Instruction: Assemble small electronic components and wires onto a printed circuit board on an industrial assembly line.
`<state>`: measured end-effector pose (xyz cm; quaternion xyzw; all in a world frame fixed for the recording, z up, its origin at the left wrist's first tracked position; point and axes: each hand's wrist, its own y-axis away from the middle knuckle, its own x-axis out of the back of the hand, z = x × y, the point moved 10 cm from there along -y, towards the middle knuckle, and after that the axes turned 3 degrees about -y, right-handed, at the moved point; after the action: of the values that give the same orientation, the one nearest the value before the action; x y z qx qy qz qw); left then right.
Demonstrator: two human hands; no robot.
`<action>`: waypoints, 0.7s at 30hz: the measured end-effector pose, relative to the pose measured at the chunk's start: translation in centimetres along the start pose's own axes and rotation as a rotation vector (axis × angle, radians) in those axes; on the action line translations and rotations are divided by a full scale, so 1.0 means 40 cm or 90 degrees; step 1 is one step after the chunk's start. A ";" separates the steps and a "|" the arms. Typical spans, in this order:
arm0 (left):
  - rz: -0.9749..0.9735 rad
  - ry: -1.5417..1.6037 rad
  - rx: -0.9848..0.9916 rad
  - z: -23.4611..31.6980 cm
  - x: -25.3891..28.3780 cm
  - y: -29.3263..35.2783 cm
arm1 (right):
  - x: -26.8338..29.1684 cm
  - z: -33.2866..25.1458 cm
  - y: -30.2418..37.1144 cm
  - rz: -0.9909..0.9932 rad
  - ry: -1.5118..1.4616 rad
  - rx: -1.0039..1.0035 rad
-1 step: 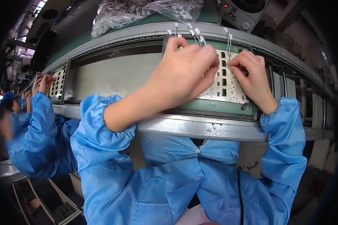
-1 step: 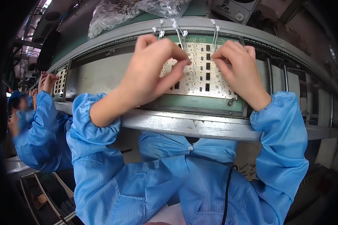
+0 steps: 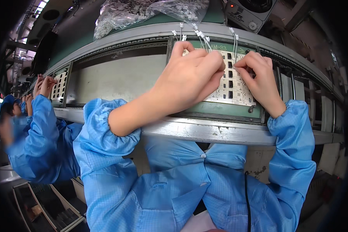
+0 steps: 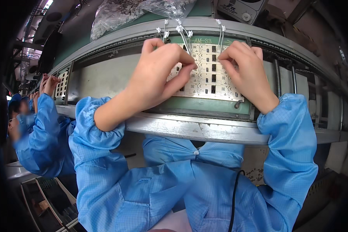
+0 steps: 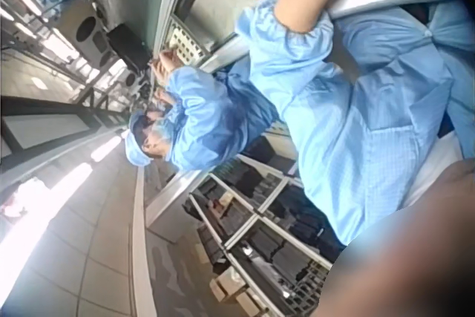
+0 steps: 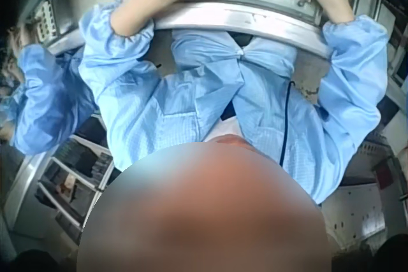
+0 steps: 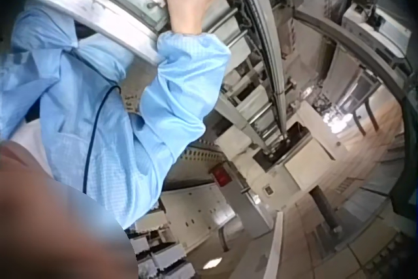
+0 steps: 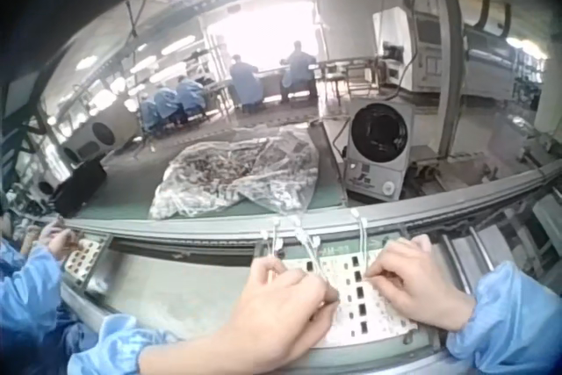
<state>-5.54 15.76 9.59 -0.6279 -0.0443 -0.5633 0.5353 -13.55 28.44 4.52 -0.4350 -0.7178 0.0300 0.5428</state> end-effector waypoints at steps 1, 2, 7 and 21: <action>0.001 -0.001 -0.001 -0.004 -0.009 0.012 | -0.005 0.010 -0.002 -0.013 -0.022 -0.022; -0.017 -0.017 0.012 -0.019 -0.030 0.019 | -0.009 0.025 0.000 -0.025 -0.042 -0.048; -0.031 -0.072 0.011 -0.011 -0.056 0.035 | 0.001 -0.001 0.008 -0.025 0.039 0.017; 0.006 -0.103 0.039 -0.011 -0.075 0.089 | -0.058 -0.112 -0.452 0.017 0.213 0.306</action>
<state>-4.56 15.56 5.02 -0.6549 -0.1019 -0.5067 0.5514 -20.59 13.79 13.92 -0.3023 -0.5848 0.1342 0.7407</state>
